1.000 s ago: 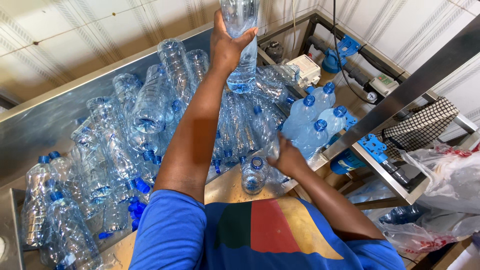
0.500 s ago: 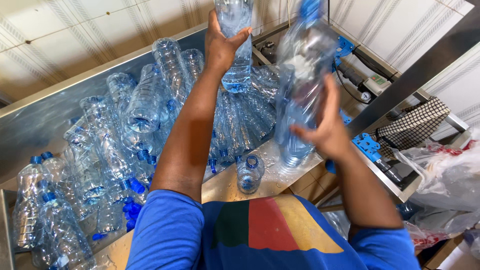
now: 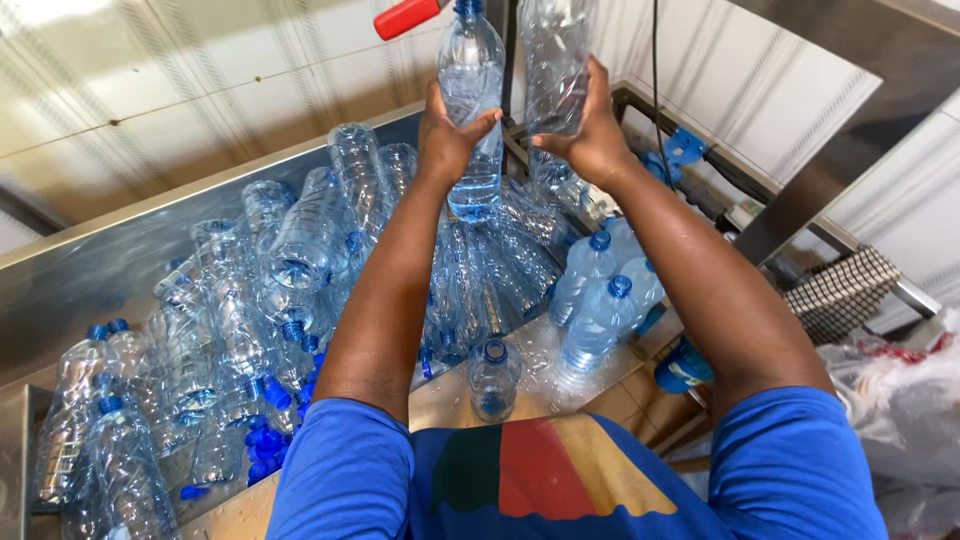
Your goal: The person fills clear plastic water bottles with water from a red-handled tap. They hold two bottles at a time under the spout, fill them, and then place them on a metal tray alongside other filled bottles. The person repeats this process continuously throughout the video.
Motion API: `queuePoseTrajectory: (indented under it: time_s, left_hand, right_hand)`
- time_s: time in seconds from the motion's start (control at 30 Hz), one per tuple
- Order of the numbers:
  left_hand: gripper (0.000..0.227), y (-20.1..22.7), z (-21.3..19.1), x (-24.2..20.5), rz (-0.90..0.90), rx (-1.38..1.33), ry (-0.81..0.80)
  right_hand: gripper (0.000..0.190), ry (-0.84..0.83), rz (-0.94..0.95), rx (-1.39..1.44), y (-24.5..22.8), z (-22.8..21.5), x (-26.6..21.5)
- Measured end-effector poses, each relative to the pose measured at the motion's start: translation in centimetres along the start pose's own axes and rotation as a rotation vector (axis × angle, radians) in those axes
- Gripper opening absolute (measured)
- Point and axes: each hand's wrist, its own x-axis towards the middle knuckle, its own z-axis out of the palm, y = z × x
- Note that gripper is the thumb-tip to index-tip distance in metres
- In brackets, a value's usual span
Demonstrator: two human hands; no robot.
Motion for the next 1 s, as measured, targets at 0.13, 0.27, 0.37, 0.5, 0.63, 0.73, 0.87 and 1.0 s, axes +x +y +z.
queuePoseTrajectory:
  time_s: [0.13, 0.27, 0.37, 0.5, 0.63, 0.73, 0.87, 1.0]
  left_hand:
    - [0.076, 0.4, 0.0, -0.5, 0.171, -0.161, -0.011]
    - [0.087, 0.3, 0.0, -0.5, 0.154, -0.081, 0.032]
    - [0.100, 0.0, 0.1, -0.4, 0.164, -0.027, 0.053]
    - [0.126, -0.2, 0.1, -0.2, 0.096, 0.030, 0.038]
    - [0.091, 0.1, 0.1, -0.5, 0.159, -0.023, 0.058]
    - [0.084, 0.1, 0.1, -0.5, 0.163, 0.012, 0.063]
    - [0.081, 0.3, 0.0, -0.6, 0.169, -0.019, 0.057]
    - [0.086, 0.2, 0.0, -0.6, 0.140, 0.031, 0.056]
  right_hand:
    - [0.117, -0.083, -0.041, 0.010, 0.5, 1.6, 0.8]
    - [0.114, -0.061, -0.008, -0.073, 0.5, 2.2, 1.5]
    - [0.096, -0.047, -0.039, -0.099, 0.6, 2.3, 1.7]
    - [0.105, -0.140, 0.059, -0.006, 0.5, 1.7, 1.8]
    - [0.091, -0.123, -0.013, 0.010, 0.5, 1.2, 1.7]
    - [0.085, -0.087, 0.046, -0.065, 0.3, 1.1, 1.7]
    - [0.108, -0.070, 0.103, -0.119, 0.2, 1.3, 1.8]
    - [0.100, -0.070, 0.086, -0.138, 0.3, 1.6, 1.9]
